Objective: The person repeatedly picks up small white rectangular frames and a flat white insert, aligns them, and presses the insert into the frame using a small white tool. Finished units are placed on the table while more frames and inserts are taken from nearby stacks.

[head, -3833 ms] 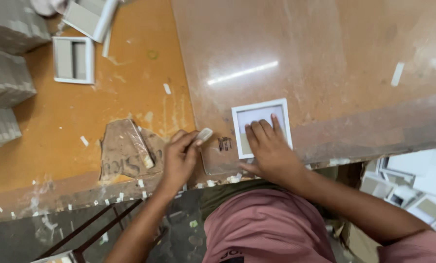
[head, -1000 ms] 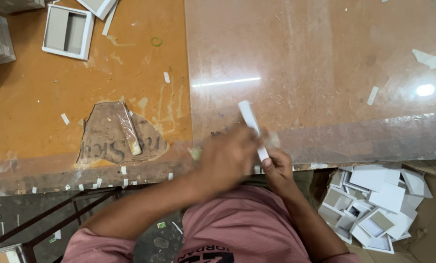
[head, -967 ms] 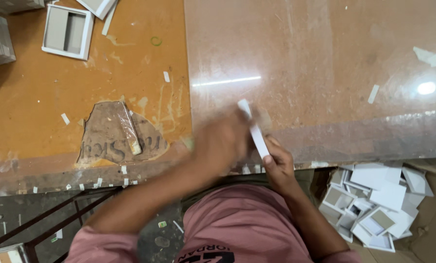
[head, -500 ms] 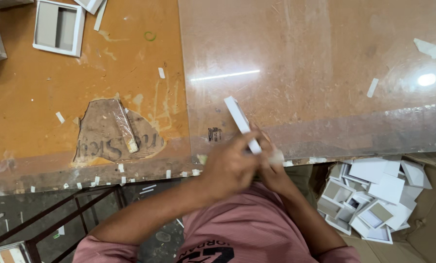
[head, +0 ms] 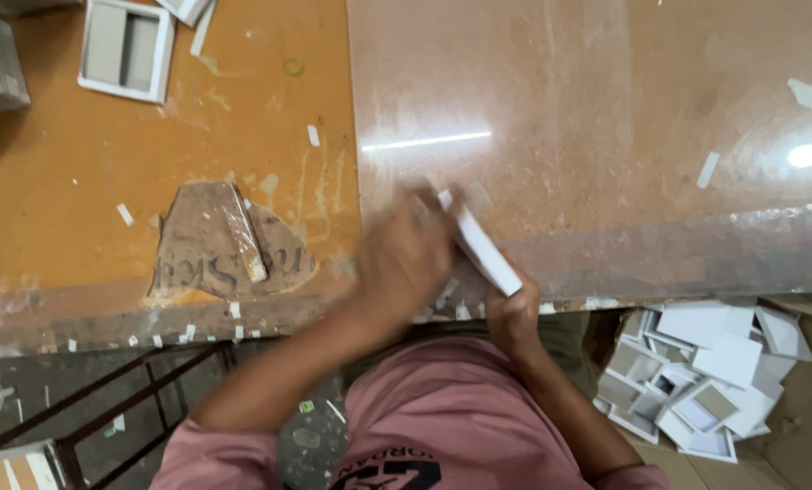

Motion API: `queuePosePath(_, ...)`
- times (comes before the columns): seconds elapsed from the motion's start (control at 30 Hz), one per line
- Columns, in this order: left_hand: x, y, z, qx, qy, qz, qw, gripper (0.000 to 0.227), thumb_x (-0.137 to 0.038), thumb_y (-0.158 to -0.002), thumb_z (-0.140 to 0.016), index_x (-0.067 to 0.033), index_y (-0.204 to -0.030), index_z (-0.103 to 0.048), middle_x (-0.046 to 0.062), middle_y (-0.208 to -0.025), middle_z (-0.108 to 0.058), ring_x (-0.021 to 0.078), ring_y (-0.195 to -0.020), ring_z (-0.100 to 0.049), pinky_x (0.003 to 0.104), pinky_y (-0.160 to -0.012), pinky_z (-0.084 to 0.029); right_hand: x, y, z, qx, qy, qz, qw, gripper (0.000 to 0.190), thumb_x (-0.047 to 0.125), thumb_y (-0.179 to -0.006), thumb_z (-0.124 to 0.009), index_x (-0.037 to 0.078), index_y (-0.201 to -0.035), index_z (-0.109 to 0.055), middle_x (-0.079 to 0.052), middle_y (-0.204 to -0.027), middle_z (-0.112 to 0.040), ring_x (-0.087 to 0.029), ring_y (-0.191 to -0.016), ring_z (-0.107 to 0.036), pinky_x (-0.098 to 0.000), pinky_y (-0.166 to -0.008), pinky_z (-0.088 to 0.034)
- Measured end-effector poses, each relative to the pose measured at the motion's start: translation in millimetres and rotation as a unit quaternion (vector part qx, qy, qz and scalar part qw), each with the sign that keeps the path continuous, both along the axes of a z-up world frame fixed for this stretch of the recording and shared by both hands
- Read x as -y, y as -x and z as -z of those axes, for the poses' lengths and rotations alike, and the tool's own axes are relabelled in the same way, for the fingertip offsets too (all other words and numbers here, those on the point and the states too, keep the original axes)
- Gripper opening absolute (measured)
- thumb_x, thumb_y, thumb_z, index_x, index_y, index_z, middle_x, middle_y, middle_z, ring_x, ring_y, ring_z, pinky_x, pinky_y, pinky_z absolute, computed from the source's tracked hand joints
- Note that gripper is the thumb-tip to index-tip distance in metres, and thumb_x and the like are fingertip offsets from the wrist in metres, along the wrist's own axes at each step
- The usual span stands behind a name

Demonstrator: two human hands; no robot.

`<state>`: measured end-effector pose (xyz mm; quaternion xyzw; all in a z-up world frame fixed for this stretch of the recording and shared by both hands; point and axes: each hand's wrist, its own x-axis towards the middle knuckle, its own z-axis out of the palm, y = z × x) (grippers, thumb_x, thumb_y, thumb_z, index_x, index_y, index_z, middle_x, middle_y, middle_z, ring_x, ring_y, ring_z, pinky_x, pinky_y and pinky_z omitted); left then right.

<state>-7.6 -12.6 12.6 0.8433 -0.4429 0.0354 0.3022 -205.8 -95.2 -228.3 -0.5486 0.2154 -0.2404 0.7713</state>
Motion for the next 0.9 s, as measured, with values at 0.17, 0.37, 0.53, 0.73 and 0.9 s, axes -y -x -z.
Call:
queuePosePath(0.17, -14, -52, 40, -0.125, 0.049, -0.085, 0.987, 0.040, 0.002, -0.092, -0.063, -0.0038, -0.131, -0.069, 0.013, -0.106, -0.066, 0.0210, -0.082, -0.068, 0.033, -0.069, -0.057, 35, -18, -61, -0.089, -0.150, 0.006, 0.985, 0.088, 0.070, -0.091, -0.059, -0.005, -0.138, -0.051, -0.014, -0.127, -0.064, -0.021, -0.118, -0.061, -0.0376, -0.105, -0.048)
queuePosePath(0.37, -4, -35, 90, -0.138, 0.080, 0.042, 0.986, 0.034, 0.009, -0.087, -0.067, 0.0026, -0.120, -0.072, 0.015, -0.105, -0.065, 0.0288, -0.099, -0.064, 0.038, -0.086, -0.054, 66, -44, -147, -0.369, 0.470, -0.040, 0.800, 0.138, 0.049, -0.056, -0.096, -0.006, -0.156, -0.019, -0.040, -0.158, -0.017, -0.053, -0.144, -0.014, -0.0643, -0.112, -0.023)
queuePosePath(0.53, 41, -54, 113, -0.034, 0.068, 0.131, 0.988, 0.028, 0.008, -0.088, -0.062, 0.0049, -0.115, -0.071, 0.014, -0.109, -0.066, 0.0287, -0.103, -0.061, 0.038, -0.092, -0.051, 67, -70, -148, -0.353, 0.489, -0.132, 0.786, 0.149, 0.046, -0.039, -0.103, -0.003, -0.154, -0.021, -0.029, -0.149, -0.035, -0.046, -0.140, -0.025, -0.0620, -0.117, -0.023)
queuePosePath(0.73, 32, -33, 144, -0.016, 0.004, 0.155, 0.988, 0.031, 0.002, -0.087, -0.062, 0.0069, -0.117, -0.070, 0.014, -0.101, -0.062, 0.0302, -0.101, -0.057, 0.041, -0.094, -0.047, 62, -66, -124, -0.312, 0.457, -0.035, 0.832, 0.136, 0.038, -0.042, -0.103, -0.001, -0.151, -0.031, -0.025, -0.145, -0.043, -0.046, -0.138, -0.032, -0.0582, -0.119, -0.025)
queuePosePath(0.9, -23, 32, 90, -0.142, -0.021, 0.149, 0.978, 0.034, 0.005, -0.081, -0.062, 0.0069, -0.114, -0.069, 0.020, -0.098, -0.059, 0.0381, -0.099, -0.056, 0.047, -0.087, -0.047, 65, -65, -127, -0.317, 0.439, -0.040, 0.840, 0.137, 0.034, -0.038, -0.101, 0.000, -0.152, -0.031, -0.024, -0.148, -0.043, -0.046, -0.140, -0.031, -0.0560, -0.118, -0.027)
